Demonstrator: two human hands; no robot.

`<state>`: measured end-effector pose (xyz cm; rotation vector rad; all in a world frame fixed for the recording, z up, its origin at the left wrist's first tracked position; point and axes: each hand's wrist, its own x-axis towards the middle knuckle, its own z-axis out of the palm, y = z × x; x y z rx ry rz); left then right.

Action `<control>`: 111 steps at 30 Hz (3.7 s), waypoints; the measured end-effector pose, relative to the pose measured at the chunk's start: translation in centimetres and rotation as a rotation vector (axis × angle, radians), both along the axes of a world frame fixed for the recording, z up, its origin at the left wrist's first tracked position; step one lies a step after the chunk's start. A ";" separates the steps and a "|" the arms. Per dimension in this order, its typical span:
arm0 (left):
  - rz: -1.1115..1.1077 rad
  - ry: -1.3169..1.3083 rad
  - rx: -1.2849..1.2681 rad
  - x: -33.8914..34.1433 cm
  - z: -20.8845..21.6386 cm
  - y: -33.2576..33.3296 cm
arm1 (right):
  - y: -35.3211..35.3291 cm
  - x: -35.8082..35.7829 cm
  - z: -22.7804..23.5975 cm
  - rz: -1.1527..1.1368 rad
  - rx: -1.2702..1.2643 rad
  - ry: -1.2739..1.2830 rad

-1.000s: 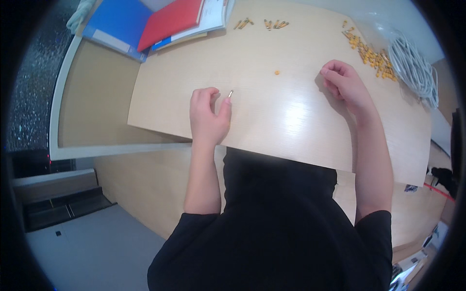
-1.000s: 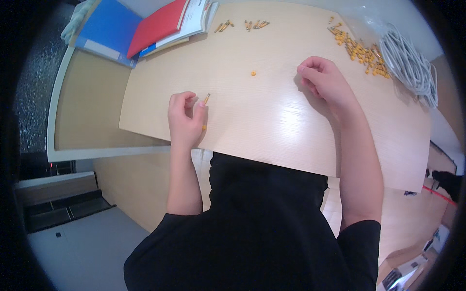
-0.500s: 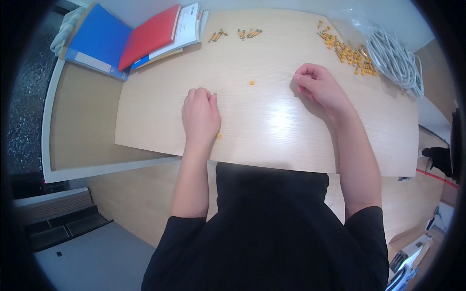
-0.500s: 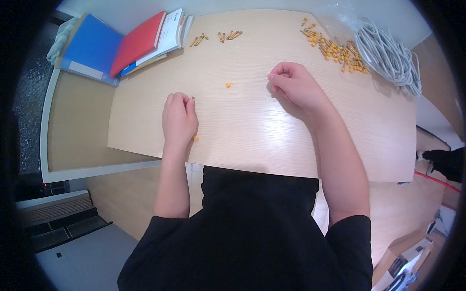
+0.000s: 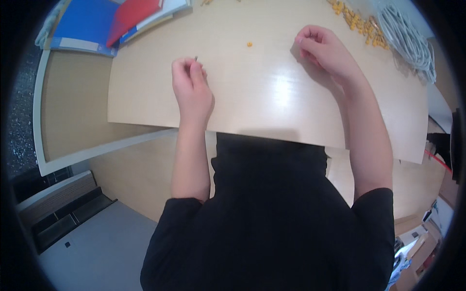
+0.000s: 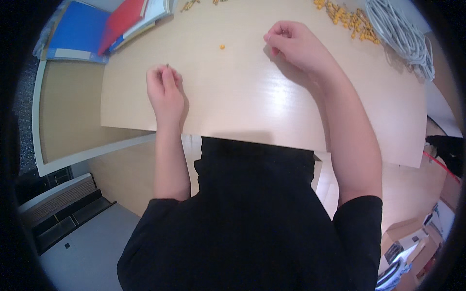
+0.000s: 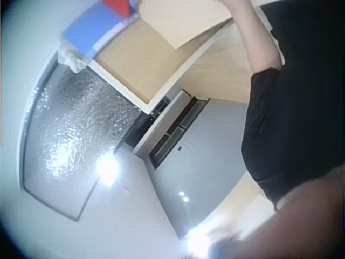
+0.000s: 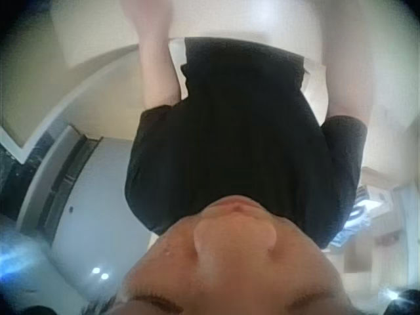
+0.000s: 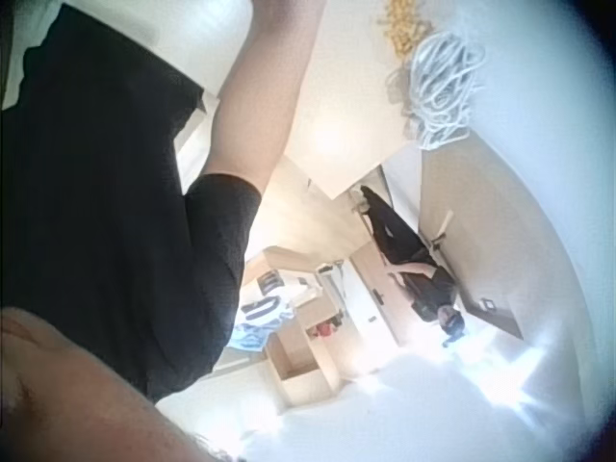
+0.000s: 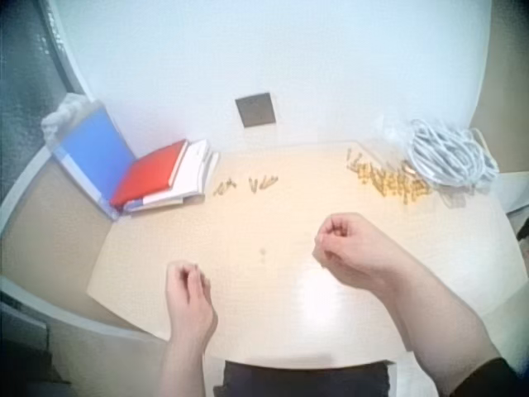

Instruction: The person assembles small yellow electronic connectors by hand on a desk, picking up individual components and joining them together one by one.

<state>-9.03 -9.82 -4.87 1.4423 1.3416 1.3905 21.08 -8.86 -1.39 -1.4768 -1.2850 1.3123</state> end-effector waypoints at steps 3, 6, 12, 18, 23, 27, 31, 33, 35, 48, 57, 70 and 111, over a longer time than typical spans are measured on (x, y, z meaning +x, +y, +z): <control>-0.014 0.155 0.035 0.1 -0.2 0.4 | -0.2 0.2 -0.2 -0.010 0.034 -0.046; -0.048 0.144 0.084 0.3 -0.4 0.1 | -0.3 0.8 0.1 -0.012 0.021 -0.030; -0.144 -0.017 0.072 0.3 0.6 -1.1 | -0.1 0.3 -0.4 -0.032 0.046 -0.073; -0.387 -0.552 -0.187 -2.4 2.3 -4.6 | -0.4 0.3 -0.3 -0.068 0.058 -0.076; -0.823 0.188 -0.089 -3.9 0.1 -12.6 | -0.3 0.1 -0.7 -0.053 0.053 -0.057; -0.709 0.865 0.167 -1.7 -5.2 -13.9 | -0.6 -0.3 -0.3 -0.062 0.070 -0.120; -0.674 1.047 0.347 0.0 -8.3 -11.8 | -0.2 -0.2 -0.7 -0.064 0.060 -0.069; -0.608 0.997 0.534 1.1 -8.8 -11.5 | -0.2 0.0 -0.4 -0.050 0.050 -0.071; -0.655 1.164 0.482 1.7 -9.1 -11.6 | -0.2 0.2 -0.2 -0.037 0.045 -0.065; -0.448 1.447 0.633 3.4 -10.1 -12.9 | -0.7 -0.2 1.1 -0.026 -0.027 -0.019; -0.559 1.183 0.422 3.5 -9.2 -11.5 | -0.5 0.1 1.2 0.010 -0.043 0.025; -1.083 1.100 -0.291 1.4 -2.2 -10.3 | -0.5 -0.2 1.0 0.008 -0.074 0.165; -0.906 0.141 -0.168 9.2 4.6 5.8 | -0.7 -0.5 2.4 -0.103 -0.029 0.429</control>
